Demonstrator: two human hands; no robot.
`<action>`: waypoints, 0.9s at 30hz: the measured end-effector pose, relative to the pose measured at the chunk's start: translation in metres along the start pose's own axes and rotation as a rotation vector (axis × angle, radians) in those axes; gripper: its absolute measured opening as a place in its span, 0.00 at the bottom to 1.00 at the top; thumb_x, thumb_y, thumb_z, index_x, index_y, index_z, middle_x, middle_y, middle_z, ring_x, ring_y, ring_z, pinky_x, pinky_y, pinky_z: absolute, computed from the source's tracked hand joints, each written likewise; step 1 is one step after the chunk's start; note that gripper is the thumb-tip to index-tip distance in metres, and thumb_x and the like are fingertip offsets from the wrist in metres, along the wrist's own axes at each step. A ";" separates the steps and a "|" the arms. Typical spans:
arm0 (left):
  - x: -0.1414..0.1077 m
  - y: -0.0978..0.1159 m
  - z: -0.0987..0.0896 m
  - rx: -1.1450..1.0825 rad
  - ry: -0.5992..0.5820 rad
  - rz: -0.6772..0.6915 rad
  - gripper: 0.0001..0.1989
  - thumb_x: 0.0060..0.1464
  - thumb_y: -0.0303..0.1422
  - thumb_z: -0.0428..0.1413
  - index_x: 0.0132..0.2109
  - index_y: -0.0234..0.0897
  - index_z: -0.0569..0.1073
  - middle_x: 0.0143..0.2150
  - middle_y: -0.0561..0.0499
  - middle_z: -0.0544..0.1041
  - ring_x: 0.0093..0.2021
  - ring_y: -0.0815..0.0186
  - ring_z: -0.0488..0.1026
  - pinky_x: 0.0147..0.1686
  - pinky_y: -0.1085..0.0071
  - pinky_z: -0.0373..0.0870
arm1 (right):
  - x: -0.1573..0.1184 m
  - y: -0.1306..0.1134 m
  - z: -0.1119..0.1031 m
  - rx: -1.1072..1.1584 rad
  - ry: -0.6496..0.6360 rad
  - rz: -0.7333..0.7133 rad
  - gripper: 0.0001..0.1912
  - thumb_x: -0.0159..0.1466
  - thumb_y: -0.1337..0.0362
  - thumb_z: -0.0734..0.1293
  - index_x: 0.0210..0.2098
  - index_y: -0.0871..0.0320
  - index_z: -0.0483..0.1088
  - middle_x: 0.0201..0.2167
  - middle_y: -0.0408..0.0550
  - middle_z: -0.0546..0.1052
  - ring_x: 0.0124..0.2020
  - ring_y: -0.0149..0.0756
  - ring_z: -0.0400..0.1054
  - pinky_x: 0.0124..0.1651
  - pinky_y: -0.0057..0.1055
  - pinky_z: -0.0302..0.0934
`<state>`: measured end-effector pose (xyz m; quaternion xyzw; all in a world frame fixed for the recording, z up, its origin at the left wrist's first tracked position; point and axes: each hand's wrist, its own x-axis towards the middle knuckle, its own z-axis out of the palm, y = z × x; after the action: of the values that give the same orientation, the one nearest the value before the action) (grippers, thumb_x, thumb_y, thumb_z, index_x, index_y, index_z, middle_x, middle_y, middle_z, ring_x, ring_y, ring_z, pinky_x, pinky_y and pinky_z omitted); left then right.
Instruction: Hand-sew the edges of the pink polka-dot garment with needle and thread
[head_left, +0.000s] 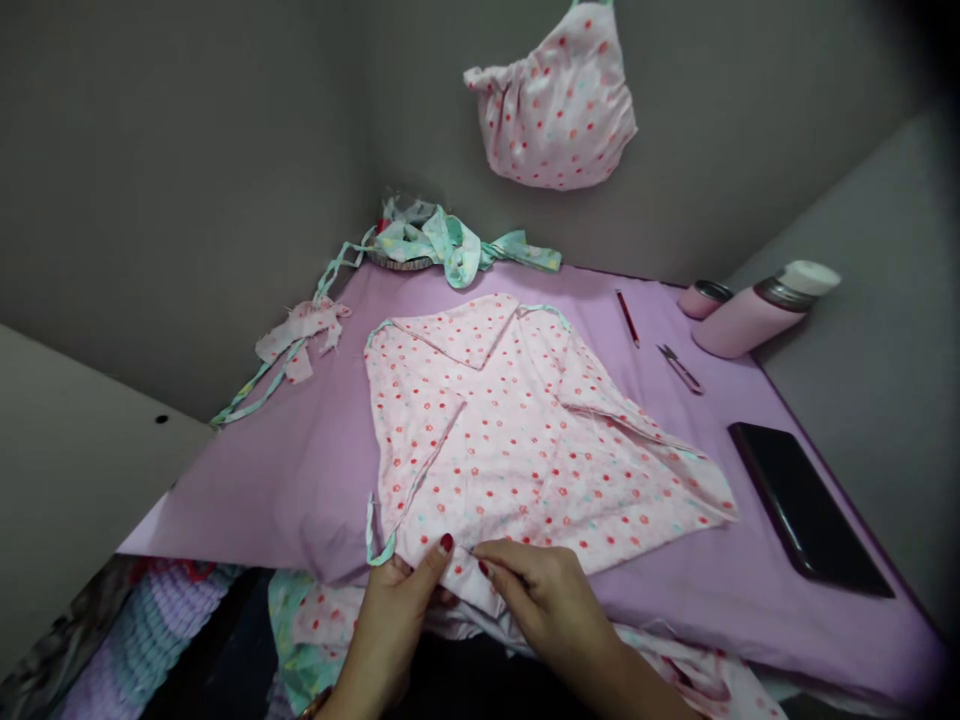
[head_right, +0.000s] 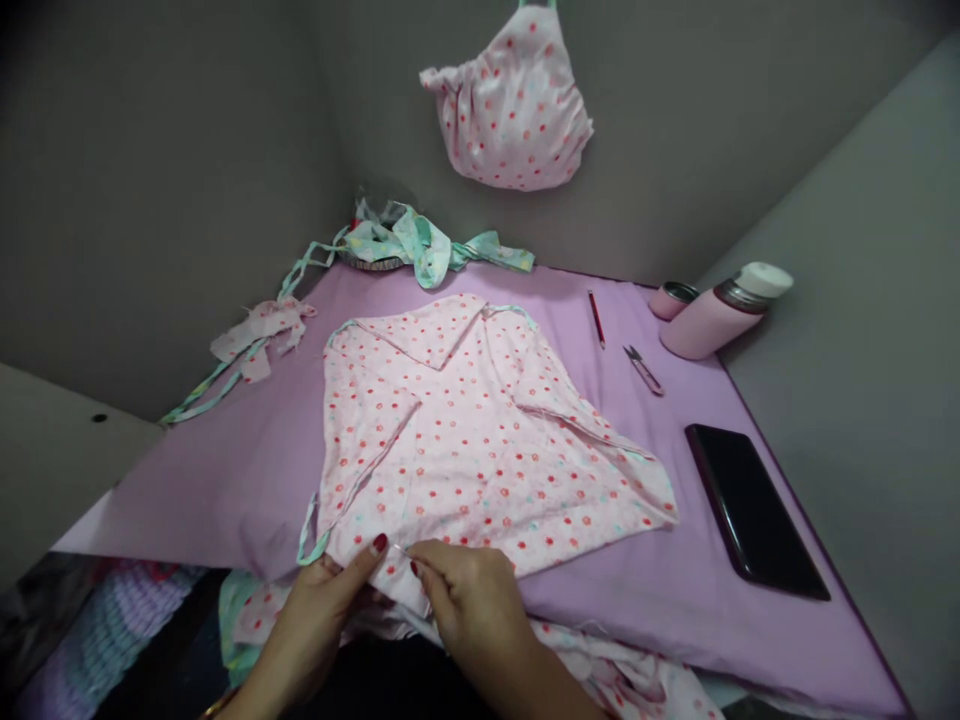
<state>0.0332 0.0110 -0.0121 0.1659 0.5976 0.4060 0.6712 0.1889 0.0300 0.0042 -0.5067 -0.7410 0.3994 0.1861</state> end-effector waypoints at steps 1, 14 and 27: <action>0.000 0.000 0.000 0.003 0.003 0.004 0.17 0.41 0.44 0.62 0.21 0.34 0.69 0.16 0.55 0.70 0.17 0.71 0.65 0.20 0.75 0.62 | 0.000 0.000 0.000 -0.006 0.000 0.002 0.14 0.62 0.66 0.58 0.37 0.53 0.75 0.24 0.44 0.76 0.27 0.33 0.71 0.33 0.24 0.61; 0.000 -0.001 0.000 0.078 0.036 0.051 0.17 0.39 0.45 0.62 0.22 0.34 0.71 0.17 0.55 0.71 0.18 0.69 0.66 0.20 0.75 0.64 | 0.002 -0.003 -0.001 -0.042 0.005 -0.007 0.14 0.62 0.67 0.57 0.32 0.54 0.75 0.25 0.45 0.78 0.25 0.31 0.71 0.29 0.22 0.58; -0.002 0.003 0.001 0.144 0.027 0.049 0.15 0.39 0.44 0.62 0.21 0.35 0.73 0.13 0.52 0.72 0.15 0.64 0.68 0.18 0.72 0.65 | 0.007 -0.010 -0.001 -0.145 -0.013 0.017 0.13 0.61 0.67 0.58 0.28 0.56 0.74 0.23 0.46 0.77 0.24 0.33 0.71 0.27 0.24 0.54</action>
<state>0.0330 0.0118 -0.0089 0.2227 0.6302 0.3804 0.6392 0.1805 0.0349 0.0115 -0.5225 -0.7649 0.3494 0.1409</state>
